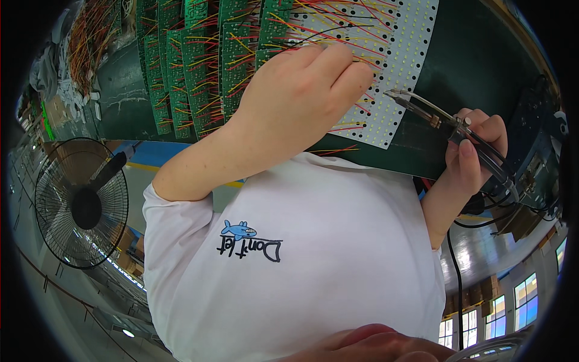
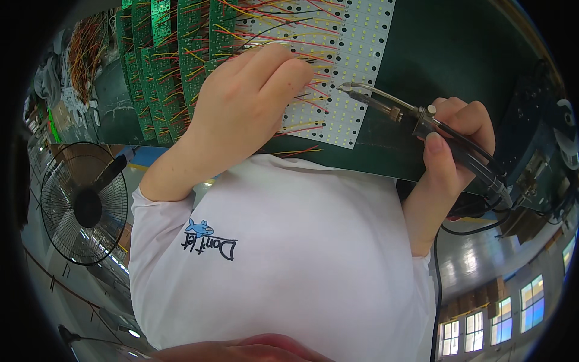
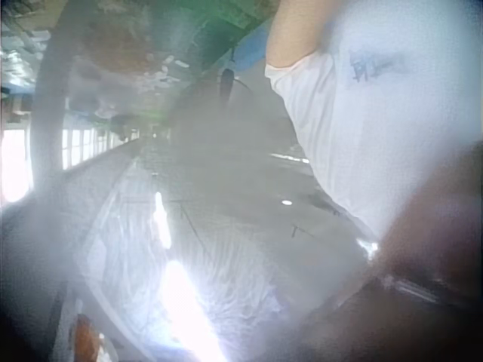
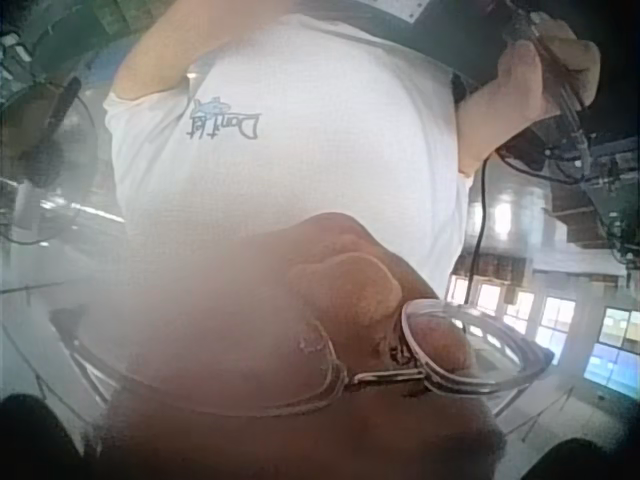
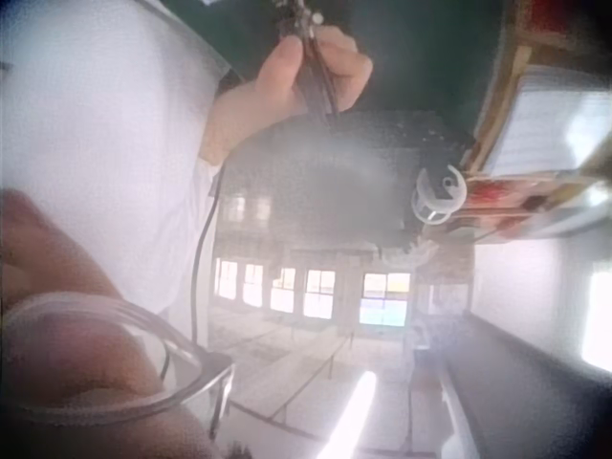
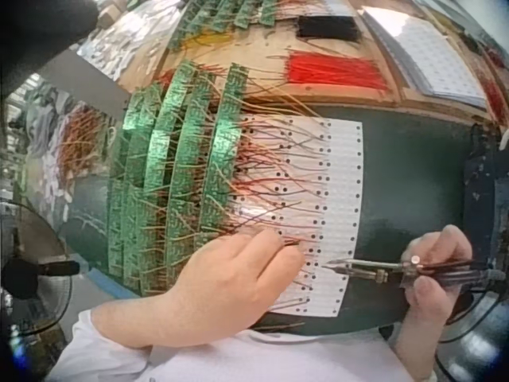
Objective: The person solders wires from circuit boards onto an LED panel using a soldering iron, places the assembled unit onto a shelf, and places a new LED panel on the workstation.
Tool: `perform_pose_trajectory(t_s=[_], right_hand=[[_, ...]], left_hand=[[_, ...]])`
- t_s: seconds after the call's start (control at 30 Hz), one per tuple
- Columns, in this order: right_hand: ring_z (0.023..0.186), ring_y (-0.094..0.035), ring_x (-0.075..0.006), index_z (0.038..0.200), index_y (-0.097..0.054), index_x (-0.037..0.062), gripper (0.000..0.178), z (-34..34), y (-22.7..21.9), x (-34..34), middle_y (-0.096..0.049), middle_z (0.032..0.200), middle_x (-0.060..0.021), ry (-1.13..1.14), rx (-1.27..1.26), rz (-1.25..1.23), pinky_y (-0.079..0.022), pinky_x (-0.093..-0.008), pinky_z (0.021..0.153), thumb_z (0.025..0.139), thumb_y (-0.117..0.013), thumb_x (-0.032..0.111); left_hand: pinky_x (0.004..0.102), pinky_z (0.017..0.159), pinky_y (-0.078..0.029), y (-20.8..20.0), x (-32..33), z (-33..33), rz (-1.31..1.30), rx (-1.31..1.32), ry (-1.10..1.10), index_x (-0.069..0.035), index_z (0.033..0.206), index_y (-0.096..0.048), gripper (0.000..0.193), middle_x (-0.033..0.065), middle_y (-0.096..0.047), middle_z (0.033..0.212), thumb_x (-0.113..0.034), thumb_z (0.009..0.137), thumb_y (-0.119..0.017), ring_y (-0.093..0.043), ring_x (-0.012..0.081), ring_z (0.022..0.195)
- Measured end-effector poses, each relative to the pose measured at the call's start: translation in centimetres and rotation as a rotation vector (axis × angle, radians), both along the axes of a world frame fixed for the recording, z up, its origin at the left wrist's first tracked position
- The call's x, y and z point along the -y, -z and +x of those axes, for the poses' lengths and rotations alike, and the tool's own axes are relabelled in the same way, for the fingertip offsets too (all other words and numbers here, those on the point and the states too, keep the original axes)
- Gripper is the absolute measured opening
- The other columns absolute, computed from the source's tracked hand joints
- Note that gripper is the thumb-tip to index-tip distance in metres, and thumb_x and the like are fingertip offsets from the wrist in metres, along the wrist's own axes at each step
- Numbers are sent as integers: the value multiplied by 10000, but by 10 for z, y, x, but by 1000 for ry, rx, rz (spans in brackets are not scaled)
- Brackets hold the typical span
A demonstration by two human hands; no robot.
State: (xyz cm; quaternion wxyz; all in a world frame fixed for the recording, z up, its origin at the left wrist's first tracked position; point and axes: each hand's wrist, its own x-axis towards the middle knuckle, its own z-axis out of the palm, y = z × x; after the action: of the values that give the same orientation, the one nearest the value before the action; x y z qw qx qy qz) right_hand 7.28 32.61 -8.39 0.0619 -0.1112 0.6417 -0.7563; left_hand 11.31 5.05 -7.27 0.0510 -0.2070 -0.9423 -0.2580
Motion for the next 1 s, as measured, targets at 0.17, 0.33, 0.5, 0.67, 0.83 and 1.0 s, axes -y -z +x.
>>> perform_pose_trajectory(t_s=[0.17,0.33,0.5,0.67,0.83,1.0], right_hand=[[629,-479,-116,802,-458,68,326,2,4,-4,-583,730,-103,8,-24,12,-365,-241,568,800,-775,143],[607,-491,-122,811,-466,56,315,-1,6,-5,-601,737,-120,-58,-82,-7,-386,-245,558,817,-777,103],[617,-487,-118,808,-468,62,339,1,4,-4,-592,731,-106,-18,-54,29,-382,-241,558,810,-797,144],[634,-472,-119,839,-457,53,247,-1,5,-6,-577,780,-119,-63,-72,-6,-367,-239,559,854,-699,101],[648,-484,-132,848,-470,44,233,-3,3,-2,-586,809,-129,-52,-54,-66,-381,-248,577,851,-698,94],[622,-450,-120,778,-454,62,355,4,-1,4,-547,697,-82,35,-19,56,-354,-255,576,788,-790,174]], left_hand=[[370,639,-520,3,-2,0,-34,-28,-31,-90,956,-591,246,64,-577,879,-26,741,-693,-631,264,760],[371,645,-520,3,-5,1,-54,1,-66,-85,949,-588,207,69,-586,887,-42,780,-698,-636,266,765],[372,648,-521,3,-7,1,-73,29,-98,-79,947,-582,179,70,-595,891,-46,811,-693,-639,270,769],[370,631,-505,4,-3,1,-88,7,-21,-94,952,-585,213,66,-575,857,-52,772,-689,-617,266,740],[374,630,-501,2,-2,1,-66,-16,3,-98,940,-584,213,67,-568,837,-55,759,-686,-611,267,734],[380,649,-511,3,-4,0,-30,0,-55,-82,933,-582,187,76,-596,867,-58,786,-694,-625,279,766]])
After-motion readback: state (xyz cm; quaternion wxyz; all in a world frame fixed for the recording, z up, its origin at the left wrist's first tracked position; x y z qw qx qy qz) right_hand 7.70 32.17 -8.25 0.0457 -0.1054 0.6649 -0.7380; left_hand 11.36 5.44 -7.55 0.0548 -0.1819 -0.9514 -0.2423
